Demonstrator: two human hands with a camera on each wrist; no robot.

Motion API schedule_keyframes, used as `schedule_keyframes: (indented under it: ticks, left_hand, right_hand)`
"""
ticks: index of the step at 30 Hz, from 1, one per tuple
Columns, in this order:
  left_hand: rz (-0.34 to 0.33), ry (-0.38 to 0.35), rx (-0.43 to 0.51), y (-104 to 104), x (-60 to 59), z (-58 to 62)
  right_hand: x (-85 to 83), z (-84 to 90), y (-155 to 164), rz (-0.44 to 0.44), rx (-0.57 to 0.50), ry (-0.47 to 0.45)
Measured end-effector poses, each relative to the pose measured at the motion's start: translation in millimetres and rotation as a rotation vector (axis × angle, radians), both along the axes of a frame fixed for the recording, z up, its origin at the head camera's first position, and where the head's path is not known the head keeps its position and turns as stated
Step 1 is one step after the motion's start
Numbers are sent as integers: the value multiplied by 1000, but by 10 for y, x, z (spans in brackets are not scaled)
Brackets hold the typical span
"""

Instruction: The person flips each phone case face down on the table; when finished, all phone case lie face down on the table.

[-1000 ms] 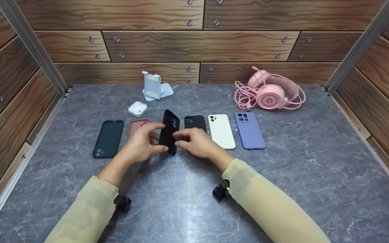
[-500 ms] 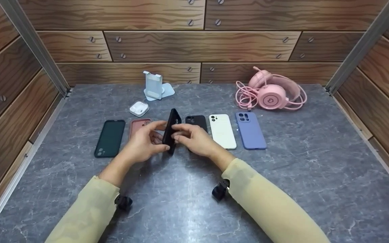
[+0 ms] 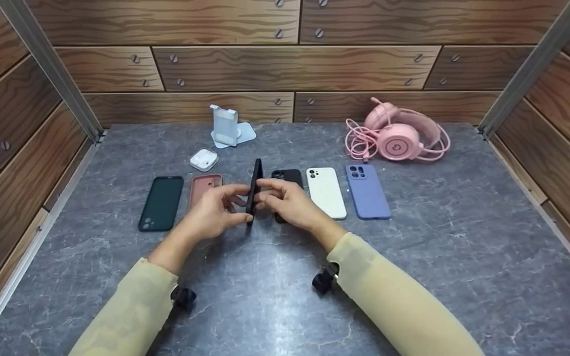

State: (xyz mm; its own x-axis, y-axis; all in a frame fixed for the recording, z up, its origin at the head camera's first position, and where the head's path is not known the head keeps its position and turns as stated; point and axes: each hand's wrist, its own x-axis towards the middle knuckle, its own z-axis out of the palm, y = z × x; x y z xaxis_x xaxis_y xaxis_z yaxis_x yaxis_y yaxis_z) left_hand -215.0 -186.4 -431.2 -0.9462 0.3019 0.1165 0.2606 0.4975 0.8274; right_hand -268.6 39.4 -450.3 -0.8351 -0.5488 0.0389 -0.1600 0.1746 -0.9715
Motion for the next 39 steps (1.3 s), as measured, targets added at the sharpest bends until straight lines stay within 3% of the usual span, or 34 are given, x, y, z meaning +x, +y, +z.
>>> schedule_keyframes:
  ticks: [6,16,26,33,39]
  left_hand:
    - [-16,-15,-23,26,3,-3]
    - [-42,2,-47,50,-7,-66]
    - [11,34,-189,69,-44,-177]
    - [36,23,-241,94,-77,-207]
    - [50,58,-265,126,-97,-236]
  right_hand:
    - [-6,10,21,-20,47,18]
    - [-22,-4,32,-44,4,-19]
    - [-26,-12,31,-57,-13,-15]
    - [-13,5,35,-66,-24,-22]
    - [-23,3,39,-69,-37,-10]
